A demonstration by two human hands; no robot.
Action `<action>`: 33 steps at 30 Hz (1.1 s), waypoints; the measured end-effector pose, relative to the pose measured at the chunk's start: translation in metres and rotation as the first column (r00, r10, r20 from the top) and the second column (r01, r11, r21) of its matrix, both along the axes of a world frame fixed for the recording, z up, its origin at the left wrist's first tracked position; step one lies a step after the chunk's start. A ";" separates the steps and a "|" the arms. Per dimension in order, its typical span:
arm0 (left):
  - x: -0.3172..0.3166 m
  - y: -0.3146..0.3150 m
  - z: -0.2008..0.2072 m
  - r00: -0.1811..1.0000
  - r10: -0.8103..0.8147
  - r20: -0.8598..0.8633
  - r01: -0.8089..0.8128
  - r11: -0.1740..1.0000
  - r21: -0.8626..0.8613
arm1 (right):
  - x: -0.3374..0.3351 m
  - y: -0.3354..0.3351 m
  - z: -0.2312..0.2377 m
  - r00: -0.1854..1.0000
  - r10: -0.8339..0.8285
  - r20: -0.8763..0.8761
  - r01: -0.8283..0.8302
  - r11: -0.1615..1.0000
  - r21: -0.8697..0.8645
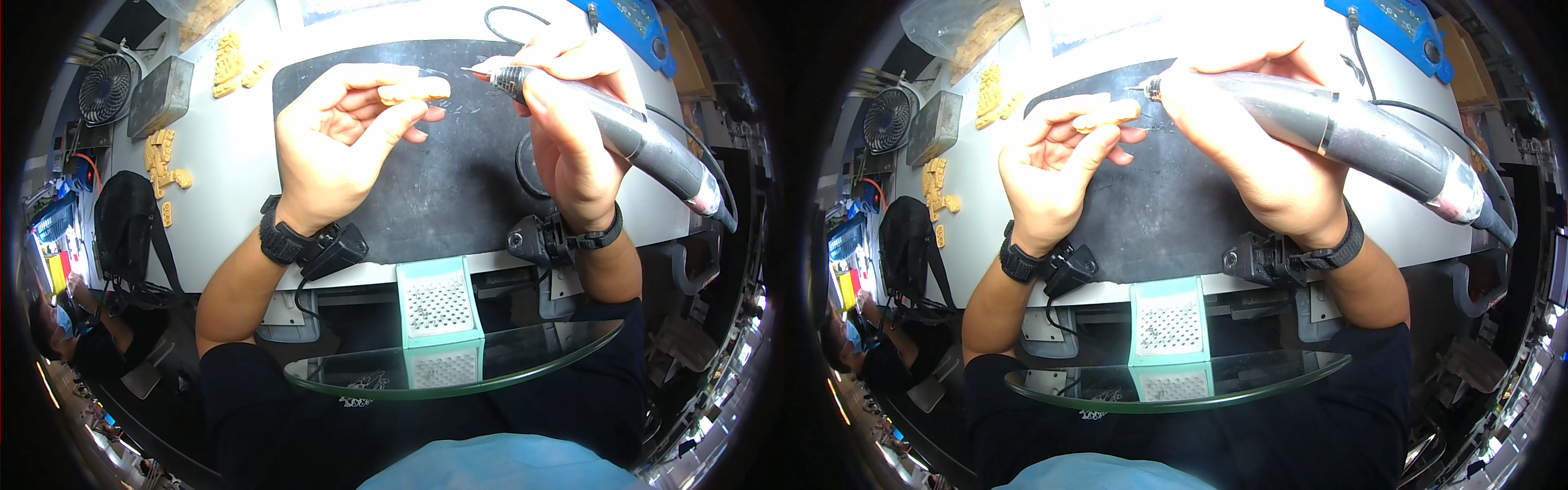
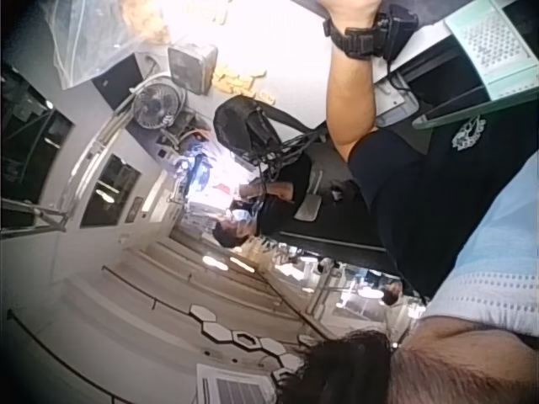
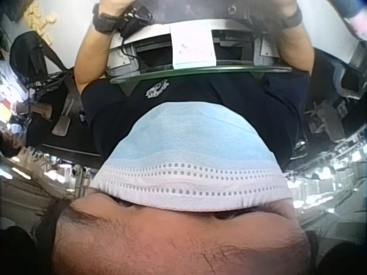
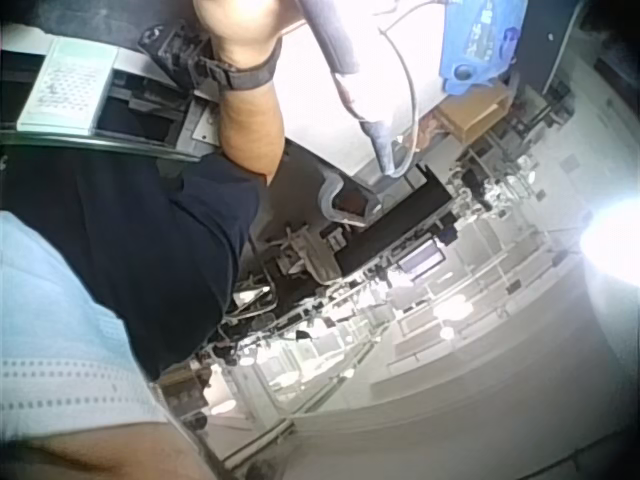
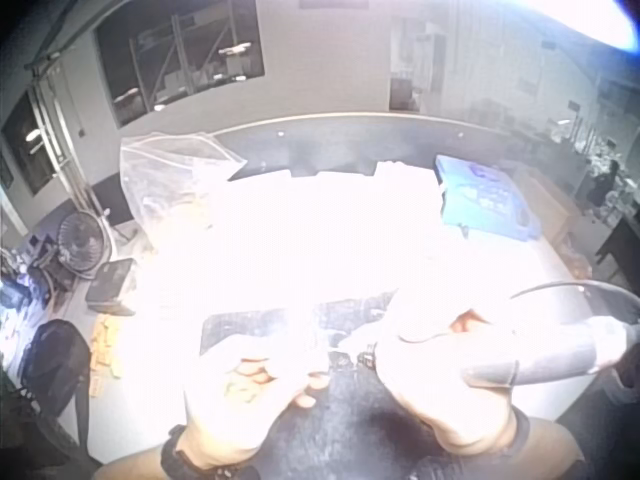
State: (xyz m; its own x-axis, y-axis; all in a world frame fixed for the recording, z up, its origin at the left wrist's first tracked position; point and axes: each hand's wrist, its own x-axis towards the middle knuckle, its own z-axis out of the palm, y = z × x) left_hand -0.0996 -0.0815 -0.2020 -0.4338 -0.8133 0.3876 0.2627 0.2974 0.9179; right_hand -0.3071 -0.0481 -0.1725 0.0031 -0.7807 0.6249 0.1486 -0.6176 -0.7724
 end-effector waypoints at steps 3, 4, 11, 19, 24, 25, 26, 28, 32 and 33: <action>0.001 0.000 0.000 1.000 0.006 0.024 -0.005 1.000 -0.028 | 0.003 0.003 0.002 1.000 -0.004 0.026 0.004 0.999 0.036; 0.001 0.000 0.000 1.000 0.010 0.029 -0.009 0.999 -0.031 | 0.003 0.004 0.003 1.000 -0.005 0.027 0.004 0.999 0.036; 0.001 0.000 0.001 0.999 0.019 0.043 -0.018 0.999 -0.041 | 0.001 0.000 0.001 1.000 -0.001 0.011 0.001 1.000 0.009; 0.001 0.000 0.000 0.998 0.030 0.060 -0.028 0.999 -0.047 | 0.001 0.004 0.001 1.000 -0.009 0.009 0.009 1.000 0.029; 0.001 0.000 0.000 0.998 0.027 0.048 -0.024 0.998 -0.050 | 0.001 0.004 0.003 0.988 -0.042 -0.150 0.038 0.999 -0.024; 0.001 0.000 0.000 0.999 0.025 0.042 -0.023 0.998 -0.057 | 0.001 0.004 0.003 0.988 -0.041 -0.149 0.038 0.999 -0.025; 0.002 0.000 0.001 0.999 0.026 0.042 -0.023 0.998 -0.057 | 0.001 0.005 0.004 0.985 -0.053 -0.162 0.050 0.999 -0.021; 0.002 0.001 0.002 0.997 0.047 0.067 -0.043 0.998 -0.055 | 0.001 0.005 0.004 0.982 -0.066 -0.175 0.063 0.998 -0.019; 0.001 0.001 0.003 0.999 0.032 0.020 -0.032 0.999 -0.014 | 0.000 0.004 0.003 0.981 -0.067 -0.185 0.062 0.998 -0.030; 0.001 0.001 0.003 0.999 0.032 0.019 -0.032 0.999 -0.017 | 0.001 0.004 0.003 0.981 -0.067 -0.182 0.064 0.998 -0.022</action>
State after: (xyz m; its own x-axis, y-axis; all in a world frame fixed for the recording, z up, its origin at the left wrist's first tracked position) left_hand -0.0982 -0.0804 -0.1993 -0.4152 -0.8204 0.3931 0.2347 0.3209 0.9176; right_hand -0.3064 -0.0439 -0.1692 0.0674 -0.7730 0.6309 -0.0346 -0.6337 -0.7728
